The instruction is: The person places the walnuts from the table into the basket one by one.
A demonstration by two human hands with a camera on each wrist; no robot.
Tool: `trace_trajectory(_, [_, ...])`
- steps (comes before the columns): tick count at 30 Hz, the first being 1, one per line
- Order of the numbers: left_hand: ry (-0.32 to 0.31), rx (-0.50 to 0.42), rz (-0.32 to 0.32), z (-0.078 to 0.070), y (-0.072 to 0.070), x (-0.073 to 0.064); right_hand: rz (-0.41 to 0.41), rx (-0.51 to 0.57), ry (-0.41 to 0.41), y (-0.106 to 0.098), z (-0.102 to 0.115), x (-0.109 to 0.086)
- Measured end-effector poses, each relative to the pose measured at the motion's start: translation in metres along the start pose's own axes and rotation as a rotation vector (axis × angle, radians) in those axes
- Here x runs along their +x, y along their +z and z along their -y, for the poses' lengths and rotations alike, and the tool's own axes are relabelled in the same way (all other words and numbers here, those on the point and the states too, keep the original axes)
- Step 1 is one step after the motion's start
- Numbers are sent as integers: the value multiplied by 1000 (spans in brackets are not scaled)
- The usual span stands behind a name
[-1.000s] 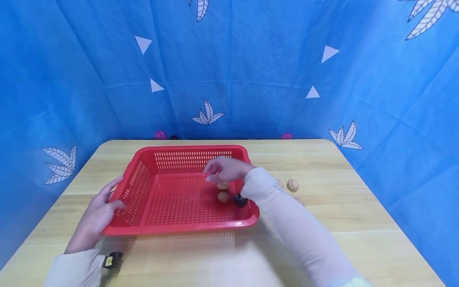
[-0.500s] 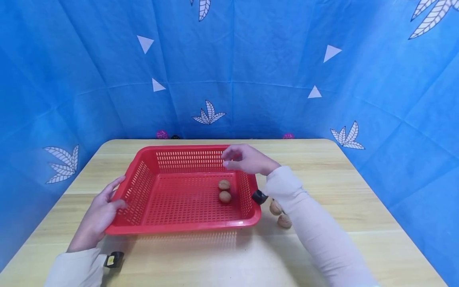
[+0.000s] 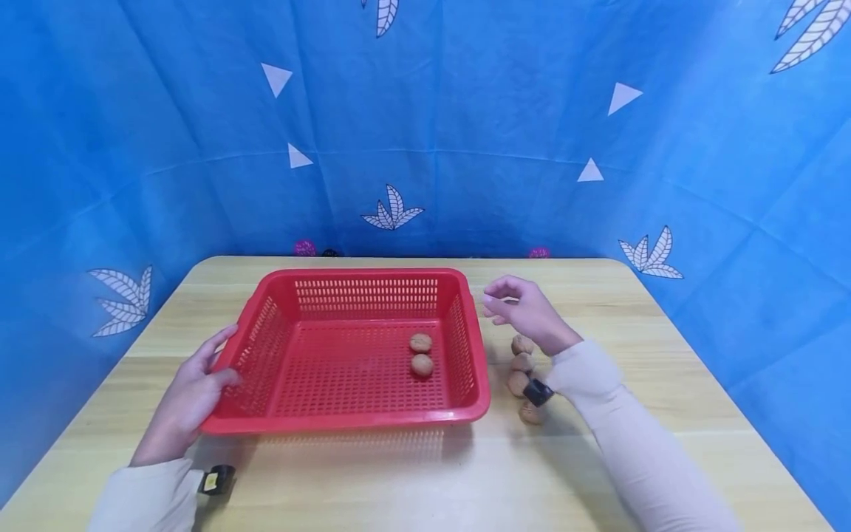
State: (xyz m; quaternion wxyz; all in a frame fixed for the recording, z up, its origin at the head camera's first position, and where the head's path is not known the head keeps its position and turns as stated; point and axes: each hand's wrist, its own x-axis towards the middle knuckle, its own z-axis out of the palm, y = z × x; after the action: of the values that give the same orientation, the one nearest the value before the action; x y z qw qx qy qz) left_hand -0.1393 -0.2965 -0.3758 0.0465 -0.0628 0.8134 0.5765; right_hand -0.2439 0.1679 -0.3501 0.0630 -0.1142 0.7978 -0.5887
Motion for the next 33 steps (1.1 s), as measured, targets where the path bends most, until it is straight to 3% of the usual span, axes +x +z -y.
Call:
trace_trajectory(9, [17, -15, -5, 1, 1, -1, -151, -52, 52, -32, -40, -32])
trace_trajectory(16, [3, -25, -8, -1, 1, 0, -329, -52, 102, -46, -56, -42])
trace_trajectory(21, [-6, -11, -6, -4, 0, 2, -396, -10, 183, -57, -71, -44])
trace_trajectory(26, [-9, -10, -7, -4, -1, 2, -377, 37, 291, -67, -79, -42])
trace_trajectory(33, [-7, -19, -1, -2, -1, 1, -218, 10, 348, -71, -90, -38])
